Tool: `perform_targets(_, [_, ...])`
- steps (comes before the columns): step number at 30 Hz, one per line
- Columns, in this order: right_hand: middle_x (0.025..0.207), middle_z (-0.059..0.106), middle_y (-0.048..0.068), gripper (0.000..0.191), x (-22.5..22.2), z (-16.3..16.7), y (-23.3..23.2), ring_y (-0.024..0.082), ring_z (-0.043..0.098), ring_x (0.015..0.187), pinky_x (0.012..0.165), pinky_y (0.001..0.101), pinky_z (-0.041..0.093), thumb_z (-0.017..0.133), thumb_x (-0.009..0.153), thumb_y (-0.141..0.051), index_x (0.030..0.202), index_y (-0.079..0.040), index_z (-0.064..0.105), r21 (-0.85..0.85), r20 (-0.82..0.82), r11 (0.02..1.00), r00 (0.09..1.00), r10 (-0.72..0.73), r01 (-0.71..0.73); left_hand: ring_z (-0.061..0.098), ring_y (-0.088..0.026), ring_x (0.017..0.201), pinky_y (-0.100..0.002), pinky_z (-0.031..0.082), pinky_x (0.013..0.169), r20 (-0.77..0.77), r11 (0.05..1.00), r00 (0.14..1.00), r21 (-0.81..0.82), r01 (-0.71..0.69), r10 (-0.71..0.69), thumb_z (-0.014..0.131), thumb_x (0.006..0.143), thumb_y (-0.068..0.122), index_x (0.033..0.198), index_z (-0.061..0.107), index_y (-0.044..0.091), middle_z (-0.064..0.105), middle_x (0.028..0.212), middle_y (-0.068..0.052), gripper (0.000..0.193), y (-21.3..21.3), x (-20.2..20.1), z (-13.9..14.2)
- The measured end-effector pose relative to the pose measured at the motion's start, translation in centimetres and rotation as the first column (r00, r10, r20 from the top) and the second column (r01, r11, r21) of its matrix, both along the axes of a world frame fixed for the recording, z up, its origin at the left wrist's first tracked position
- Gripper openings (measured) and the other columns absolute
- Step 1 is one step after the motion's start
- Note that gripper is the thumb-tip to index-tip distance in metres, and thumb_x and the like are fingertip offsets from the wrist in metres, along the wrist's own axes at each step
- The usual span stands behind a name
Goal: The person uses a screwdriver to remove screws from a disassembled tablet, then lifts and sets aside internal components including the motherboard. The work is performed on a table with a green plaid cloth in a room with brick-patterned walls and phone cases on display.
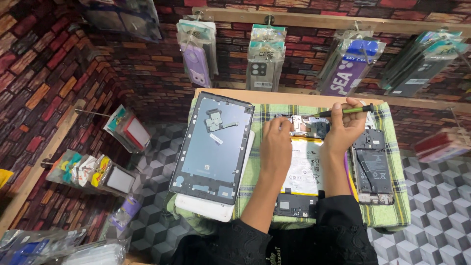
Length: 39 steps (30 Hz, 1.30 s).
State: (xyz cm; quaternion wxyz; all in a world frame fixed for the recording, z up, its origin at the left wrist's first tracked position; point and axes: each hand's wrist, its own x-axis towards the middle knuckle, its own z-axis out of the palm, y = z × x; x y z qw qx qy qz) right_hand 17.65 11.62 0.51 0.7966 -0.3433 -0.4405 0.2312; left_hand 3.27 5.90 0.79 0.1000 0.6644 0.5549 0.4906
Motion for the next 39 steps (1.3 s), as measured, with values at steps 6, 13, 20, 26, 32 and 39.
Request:
perform_targets(6, [0.103,0.061,0.002,0.024,-0.1,0.3,0.0,0.008,0.061,0.09,0.078,0.0222,0.051,0.068,0.104,0.001,0.124,-0.006,0.056,-0.008,-0.023,1.0,1.0,0.004,-0.004,0.059,-0.031,0.117,-0.04,0.058,0.088,-0.091,0.996,0.992,0.013,-0.091,0.092,0.075,0.076,-0.003,0.097,0.073,0.004,0.067,0.12,-0.01,0.022,-0.1,-0.6,0.2])
perform_targets(13, [0.102,0.06,0.001,0.024,-0.3,0.3,-0.1,0.008,0.06,0.09,0.078,0.0226,0.051,0.069,0.103,0.001,0.123,-0.006,0.057,-0.008,-0.035,1.0,0.999,0.012,-0.012,0.058,-0.032,0.116,-0.038,0.06,0.083,-0.092,0.992,0.989,-0.02,-0.121,0.119,0.082,0.071,-0.001,0.102,0.073,0.003,0.066,0.12,-0.01,0.032,-0.5,-1.0,0.8])
perform_targets(20, [0.101,0.061,0.001,0.024,-0.3,0.3,-0.1,0.008,0.061,0.09,0.078,0.0229,0.051,0.069,0.103,0.001,0.123,-0.006,0.058,-0.019,-0.028,1.0,1.0,0.006,-0.007,0.056,-0.032,0.114,-0.037,0.061,0.08,-0.16,0.99,0.98,-0.049,-0.131,0.122,0.082,0.07,-0.001,0.109,0.069,0.003,0.059,0.124,-0.012,0.041,-0.6,-0.8,1.3])
perform_targets(26, [0.102,0.061,0.002,0.024,-0.3,0.0,0.1,0.009,0.061,0.091,0.079,0.0233,0.052,0.068,0.103,0.001,0.123,-0.005,0.058,-0.018,-0.037,1.0,0.999,0.01,-0.01,0.054,-0.033,0.112,-0.039,0.061,0.08,-0.18,0.991,0.977,-0.048,-0.127,0.117,0.077,0.073,-0.006,0.107,0.069,0.004,0.057,0.124,-0.011,0.036,-0.5,-0.9,1.3])
perform_targets(32, [0.102,0.062,0.004,0.024,0.1,0.4,-0.4,0.012,0.063,0.092,0.083,0.0276,0.056,0.063,0.109,-0.008,0.131,-0.008,0.054,0.046,-0.163,0.995,0.982,0.095,-0.089,0.056,-0.029,0.108,-0.037,0.06,0.078,-0.089,0.996,0.992,-0.023,-0.091,0.089,0.071,0.087,0.002,0.094,0.071,0.004,0.061,0.119,-0.007,0.008,0.3,-0.6,0.6])
perform_targets(39, [0.093,0.058,0.007,0.018,1.8,0.4,-1.2,0.017,0.061,0.084,0.078,0.0314,0.057,0.053,0.116,-0.024,0.129,-0.012,0.048,0.121,-0.183,0.955,0.94,0.289,-0.27,0.059,-0.027,0.102,-0.04,0.058,0.078,0.007,0.996,0.996,0.024,-0.087,0.087,0.066,0.086,0.0,0.083,0.069,0.004,0.065,0.111,-0.004,0.006,0.9,-0.4,-0.3])
